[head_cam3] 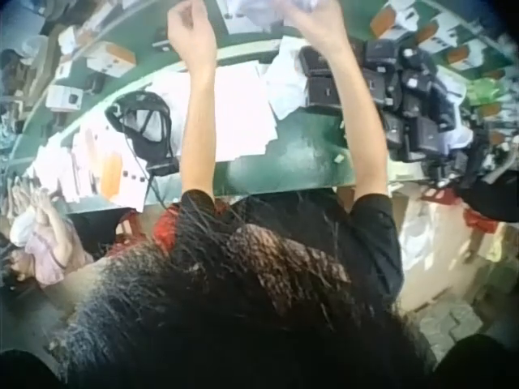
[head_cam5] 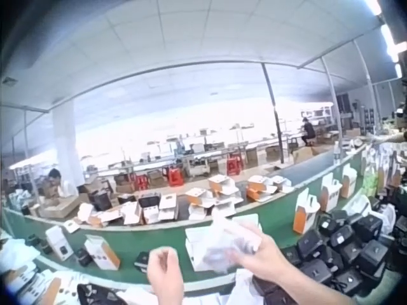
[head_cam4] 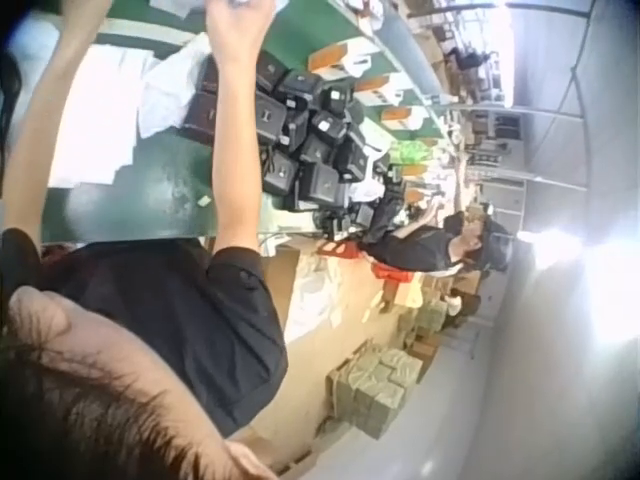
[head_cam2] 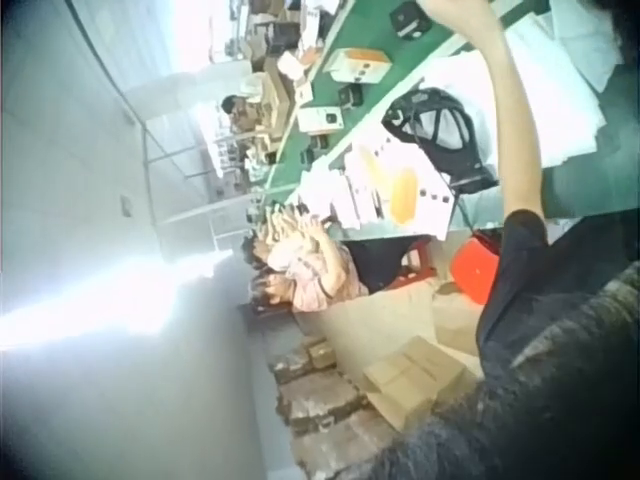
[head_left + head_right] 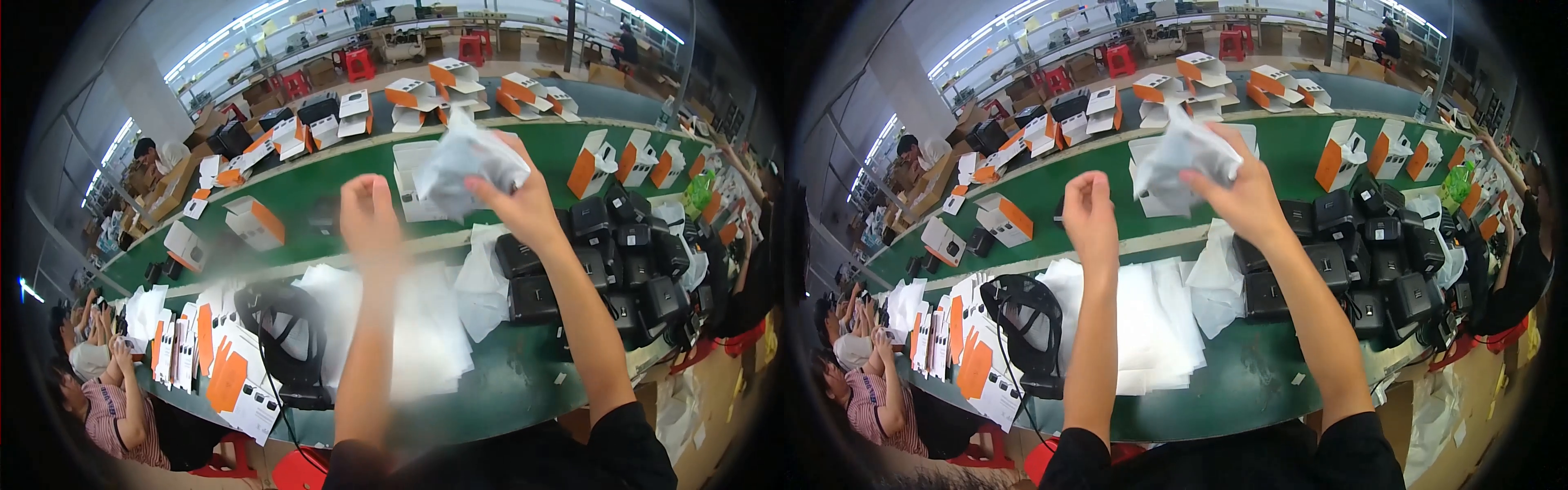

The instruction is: The person packages electronic dash-cam devices into product boxes by hand, placing each device, along with a plastic bag, a manual, and a product insert, into a cardboard box on an assembly line.

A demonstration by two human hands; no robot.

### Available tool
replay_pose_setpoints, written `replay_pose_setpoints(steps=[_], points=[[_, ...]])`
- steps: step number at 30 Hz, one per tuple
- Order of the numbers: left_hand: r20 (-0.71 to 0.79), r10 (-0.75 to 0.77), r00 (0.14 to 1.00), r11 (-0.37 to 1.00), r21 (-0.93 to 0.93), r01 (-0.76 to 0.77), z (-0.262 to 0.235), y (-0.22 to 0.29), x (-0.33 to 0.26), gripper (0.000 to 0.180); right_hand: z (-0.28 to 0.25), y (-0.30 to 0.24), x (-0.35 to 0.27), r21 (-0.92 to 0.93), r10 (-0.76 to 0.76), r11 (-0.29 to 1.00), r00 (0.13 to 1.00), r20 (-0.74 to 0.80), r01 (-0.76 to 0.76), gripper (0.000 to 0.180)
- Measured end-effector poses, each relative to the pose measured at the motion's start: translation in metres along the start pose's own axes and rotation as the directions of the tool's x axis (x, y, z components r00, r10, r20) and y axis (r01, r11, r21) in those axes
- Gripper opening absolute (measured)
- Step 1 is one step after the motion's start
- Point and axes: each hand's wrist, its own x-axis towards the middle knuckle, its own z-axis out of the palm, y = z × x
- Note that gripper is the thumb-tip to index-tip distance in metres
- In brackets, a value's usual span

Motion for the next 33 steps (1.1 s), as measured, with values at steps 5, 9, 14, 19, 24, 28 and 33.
replay_pose_setpoints(steps=[5,9,14,19,24,28,33], points=[[0.069,0.024,0.997,0.868,0.493,-0.055,0.036,-0.107,0.042,0.028,0.031,0.063,0.077,-0.279,-0.446,0.834,0.879,0.169,0.476,0.052],[0.123,-0.066,0.990,0.904,0.427,0.008,0.043,-0.103,0.032,0.022,0.021,0.105,0.086,-0.608,-0.287,0.522,0.795,0.535,0.598,0.053],[0.101,-0.034,0.994,0.947,0.320,0.000,0.046,-0.110,0.017,0.025,0.028,0.123,0.055,-0.825,-0.156,0.273,0.869,0.469,0.494,0.038],[-0.102,0.048,0.994,0.453,0.889,0.069,-0.011,-0.135,0.061,0.093,0.033,0.065,0.003,-0.690,-0.391,0.633,0.914,0.106,0.351,0.027],[-0.062,-0.261,0.963,0.537,0.820,0.198,-0.063,-0.143,0.083,0.095,0.000,0.051,-0.040,-0.119,0.117,0.985,0.991,-0.072,-0.125,0.028],[0.281,0.137,0.950,0.803,0.530,-0.272,-0.026,-0.069,0.040,0.092,-0.012,0.047,-0.027,-0.058,0.323,0.944,0.945,-0.054,-0.326,0.047],[0.462,0.290,0.838,0.925,0.087,-0.369,-0.012,0.014,-0.033,0.075,0.001,0.026,-0.028,0.439,0.418,0.793,0.901,0.114,-0.423,0.059]])
